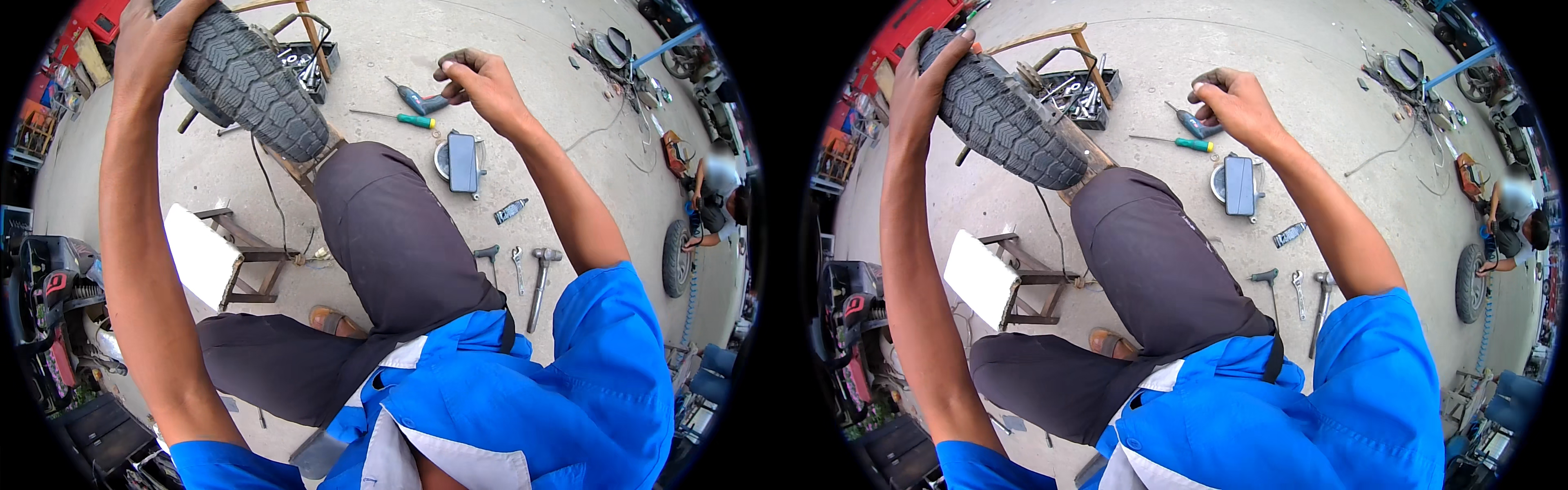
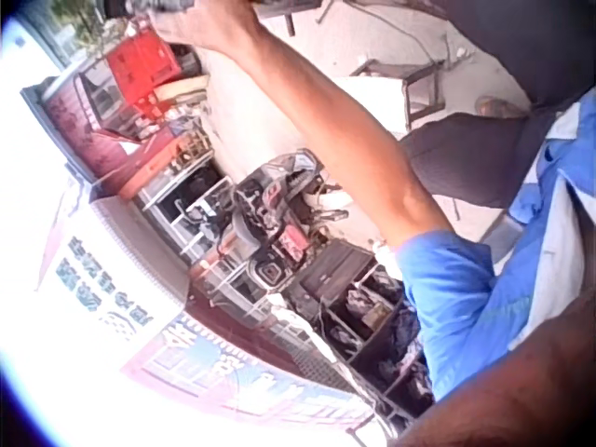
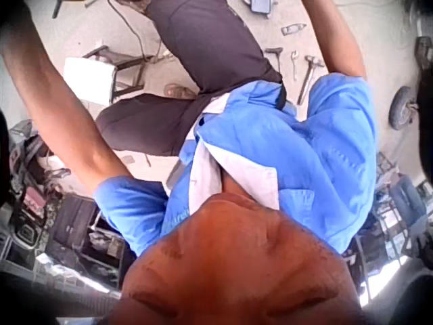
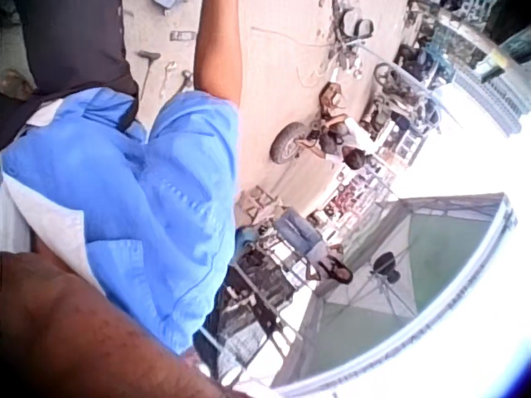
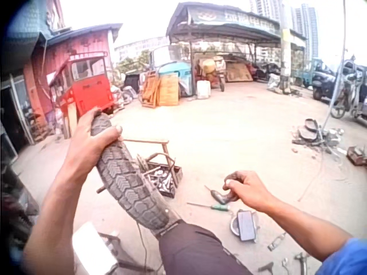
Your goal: The person sits on the floor and works on a motorcycle wheel, using a wrench to tighten the axle nut. They then connect a wire to the wheel's hub and inspect the assembly.
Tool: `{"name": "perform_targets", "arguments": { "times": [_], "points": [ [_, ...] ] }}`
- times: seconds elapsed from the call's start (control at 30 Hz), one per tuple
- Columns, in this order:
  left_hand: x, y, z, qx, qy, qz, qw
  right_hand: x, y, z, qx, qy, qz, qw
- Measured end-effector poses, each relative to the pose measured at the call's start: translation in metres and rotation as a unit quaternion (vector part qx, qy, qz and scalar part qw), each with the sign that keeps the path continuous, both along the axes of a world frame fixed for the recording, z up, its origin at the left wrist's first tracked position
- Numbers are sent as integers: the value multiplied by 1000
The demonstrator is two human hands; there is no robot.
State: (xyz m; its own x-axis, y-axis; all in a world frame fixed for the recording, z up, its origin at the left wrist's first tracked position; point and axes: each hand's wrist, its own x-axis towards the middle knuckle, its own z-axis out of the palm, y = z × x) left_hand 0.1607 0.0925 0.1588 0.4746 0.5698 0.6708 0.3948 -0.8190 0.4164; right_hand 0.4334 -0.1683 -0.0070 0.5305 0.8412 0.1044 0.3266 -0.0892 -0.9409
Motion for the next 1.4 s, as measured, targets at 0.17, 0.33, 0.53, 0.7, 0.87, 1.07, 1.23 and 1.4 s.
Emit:
{"name": "perform_targets", "arguments": {
  "times": [0.17, 0.33, 0.53, 0.7, 0.87, 1.07, 1.23, 1.4],
  "points": [
    [-6, -7, 8, -63, 40, 16, 997, 23, -156, -142, -307, -17, -85, 948],
    [-19, 40, -15, 58, 97, -25, 993, 1, -297, -244, -538, -66, -71, 837],
    [-18, 15, 0, 13, 90, -3, 996, -34, -330, -292, -588, -145, -83, 791],
    [8, -23, 6, -32, -9, -15, 999, -39, -337, -314, -588, -143, -108, 789],
    [-3, -19, 5, 70, 4, -4, 998, -29, -315, -309, -553, 15, -149, 820],
    [-9, -13, -3, 113, -9, -11, 993, -25, -148, -137, -185, 260, -59, 946],
    [-4, -15, -9, 87, -12, -21, 996, -74, -9, 61, 222, 218, 97, 945],
    [-4, -21, -10, 3, -43, -28, 999, -135, 98, 170, 442, 126, 249, 852]
  ]
}}
